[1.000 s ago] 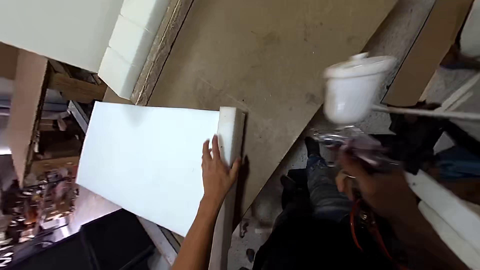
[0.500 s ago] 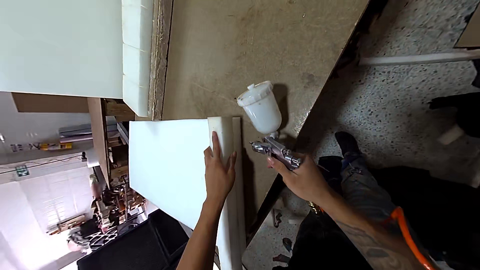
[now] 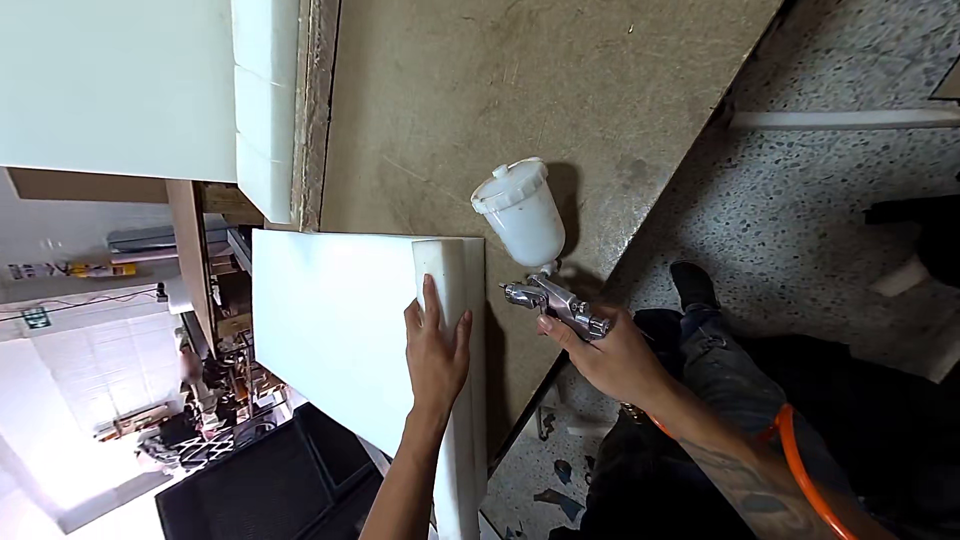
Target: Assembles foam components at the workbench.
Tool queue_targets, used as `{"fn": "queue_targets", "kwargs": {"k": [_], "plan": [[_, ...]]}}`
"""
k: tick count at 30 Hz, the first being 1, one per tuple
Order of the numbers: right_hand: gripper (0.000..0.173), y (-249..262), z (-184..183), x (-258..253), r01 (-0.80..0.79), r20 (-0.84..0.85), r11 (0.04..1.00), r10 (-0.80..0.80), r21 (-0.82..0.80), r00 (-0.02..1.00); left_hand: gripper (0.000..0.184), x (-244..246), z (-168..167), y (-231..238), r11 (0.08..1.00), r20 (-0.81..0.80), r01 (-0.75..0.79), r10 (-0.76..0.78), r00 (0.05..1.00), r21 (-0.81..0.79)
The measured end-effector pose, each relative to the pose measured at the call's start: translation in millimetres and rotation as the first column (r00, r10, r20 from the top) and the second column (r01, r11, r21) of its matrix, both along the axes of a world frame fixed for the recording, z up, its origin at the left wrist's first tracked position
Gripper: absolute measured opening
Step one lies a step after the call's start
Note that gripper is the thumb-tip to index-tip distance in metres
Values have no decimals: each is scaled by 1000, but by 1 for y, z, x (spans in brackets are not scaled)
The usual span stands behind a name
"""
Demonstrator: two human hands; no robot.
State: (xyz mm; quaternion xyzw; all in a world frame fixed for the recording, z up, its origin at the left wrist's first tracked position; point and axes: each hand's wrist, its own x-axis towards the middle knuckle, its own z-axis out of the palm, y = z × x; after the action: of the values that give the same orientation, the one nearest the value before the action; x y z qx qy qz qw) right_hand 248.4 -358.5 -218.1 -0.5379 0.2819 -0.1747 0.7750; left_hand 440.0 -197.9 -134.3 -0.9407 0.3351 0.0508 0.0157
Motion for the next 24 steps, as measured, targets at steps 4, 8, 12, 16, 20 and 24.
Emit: {"fn": "queue_targets", "kwargs": {"k": [4, 8, 12, 16, 20, 24], "plan": [[26, 4, -6, 1, -3, 22, 994, 5, -110, 1000, 81, 1, 0, 2, 1000, -17, 18, -18, 1000, -9], [25, 3, -4, 3, 8, 19, 998, -7, -57, 1000, 81, 8, 7, 1, 1000, -73, 30, -30, 997, 6], [25, 6, -4, 4, 3, 5, 996, -2, -94, 1000, 83, 9, 6, 2, 1000, -112, 4, -3, 994, 9], [26, 11, -2, 1, -26, -36, 989, 21, -145, 999, 62, 9, -2, 6, 989, -176, -39, 14, 984, -140], [24, -13, 1, 6, 98, -45, 976, -109, -194, 993, 54, 9, -1, 6, 973, -219, -76, 27, 975, -218], [28, -13, 2, -11, -21, -75, 987, 9, -159, 997, 49, 10, -1, 6, 955, -253, -105, 34, 967, -276]]}}
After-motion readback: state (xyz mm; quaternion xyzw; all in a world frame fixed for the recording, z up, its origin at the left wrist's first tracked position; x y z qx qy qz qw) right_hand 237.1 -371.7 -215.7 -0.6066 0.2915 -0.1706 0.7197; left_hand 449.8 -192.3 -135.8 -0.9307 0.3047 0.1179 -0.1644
